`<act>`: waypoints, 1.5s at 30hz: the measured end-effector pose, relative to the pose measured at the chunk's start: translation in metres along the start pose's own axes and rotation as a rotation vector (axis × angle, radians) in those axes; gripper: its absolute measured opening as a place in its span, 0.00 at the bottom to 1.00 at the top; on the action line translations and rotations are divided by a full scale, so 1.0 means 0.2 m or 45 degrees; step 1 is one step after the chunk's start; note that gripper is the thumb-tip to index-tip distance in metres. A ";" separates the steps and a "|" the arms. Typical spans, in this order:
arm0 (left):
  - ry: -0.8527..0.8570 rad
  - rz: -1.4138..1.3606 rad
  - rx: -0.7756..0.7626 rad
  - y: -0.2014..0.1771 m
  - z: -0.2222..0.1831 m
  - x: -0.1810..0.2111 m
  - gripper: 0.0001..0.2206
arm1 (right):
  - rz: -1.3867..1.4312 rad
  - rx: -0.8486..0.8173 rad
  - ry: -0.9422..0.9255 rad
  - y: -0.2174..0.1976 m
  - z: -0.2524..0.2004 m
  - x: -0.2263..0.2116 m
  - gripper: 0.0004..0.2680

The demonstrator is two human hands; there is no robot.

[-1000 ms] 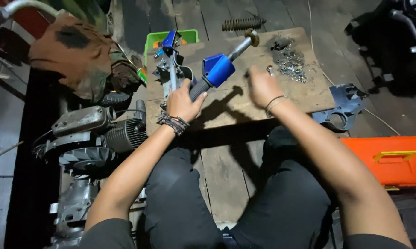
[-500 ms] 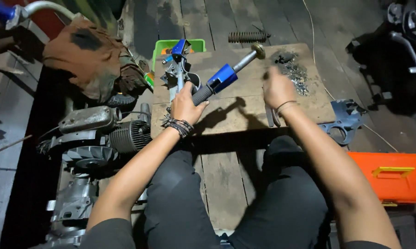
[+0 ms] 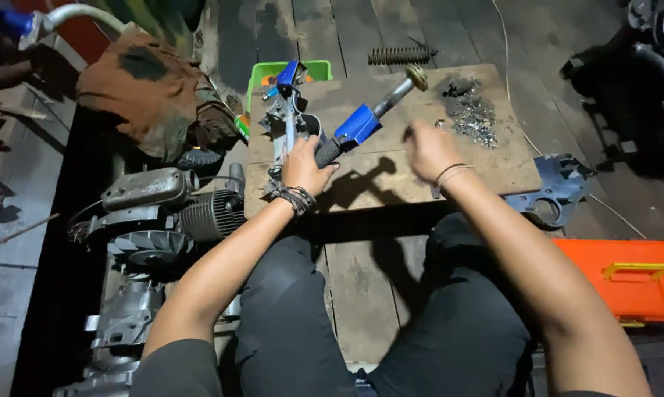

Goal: The person sits on the floor and uses a wire brush to clean a metal rod and a pair of pliers. They hold the items with one hand and scrub them with the other, then place them on the wooden workbench.

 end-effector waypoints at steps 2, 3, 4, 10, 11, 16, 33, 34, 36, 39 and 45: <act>-0.008 -0.012 -0.044 -0.02 -0.01 0.03 0.24 | 0.104 -0.060 -0.076 -0.02 -0.04 -0.04 0.09; -0.022 -0.031 -0.079 -0.02 -0.01 0.04 0.25 | 0.198 -0.118 -0.159 -0.02 -0.06 -0.07 0.10; -0.023 -0.030 -0.083 -0.02 -0.02 0.04 0.25 | 0.200 -0.121 -0.157 -0.04 -0.04 0.02 0.10; -0.138 0.106 -0.259 0.05 0.04 0.03 0.24 | 0.023 0.194 0.088 0.03 0.05 0.19 0.16; -0.136 0.092 -0.237 0.06 0.04 0.03 0.24 | 0.045 0.055 -0.018 0.03 0.00 0.10 0.12; -0.108 -0.016 -0.216 0.01 0.01 0.06 0.24 | -0.201 -0.060 -0.039 -0.09 -0.05 0.12 0.09; 0.153 0.039 0.052 0.02 0.00 0.03 0.20 | 0.361 -0.137 -0.176 0.06 -0.06 -0.04 0.12; 0.157 0.042 0.049 0.02 0.02 0.02 0.20 | 0.365 -0.135 -0.172 0.03 -0.04 0.02 0.12; 0.138 0.078 0.111 0.04 0.02 0.00 0.23 | -0.040 0.006 -0.040 -0.02 -0.01 0.14 0.10; 0.137 0.082 0.158 0.04 0.03 0.00 0.22 | 0.066 0.178 0.176 -0.06 0.04 0.23 0.11; 0.057 0.132 0.151 0.06 0.02 0.00 0.25 | 0.168 -0.268 0.042 -0.08 -0.15 -0.07 0.14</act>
Point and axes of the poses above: each hand's wrist, its own z-axis towards the middle knuckle, its own y-axis out of the palm, x = y × z, the point moved 1 cm from there along z, towards the middle knuckle, and after that the axes turned 10 degrees about -x, right-handed, at the moved point
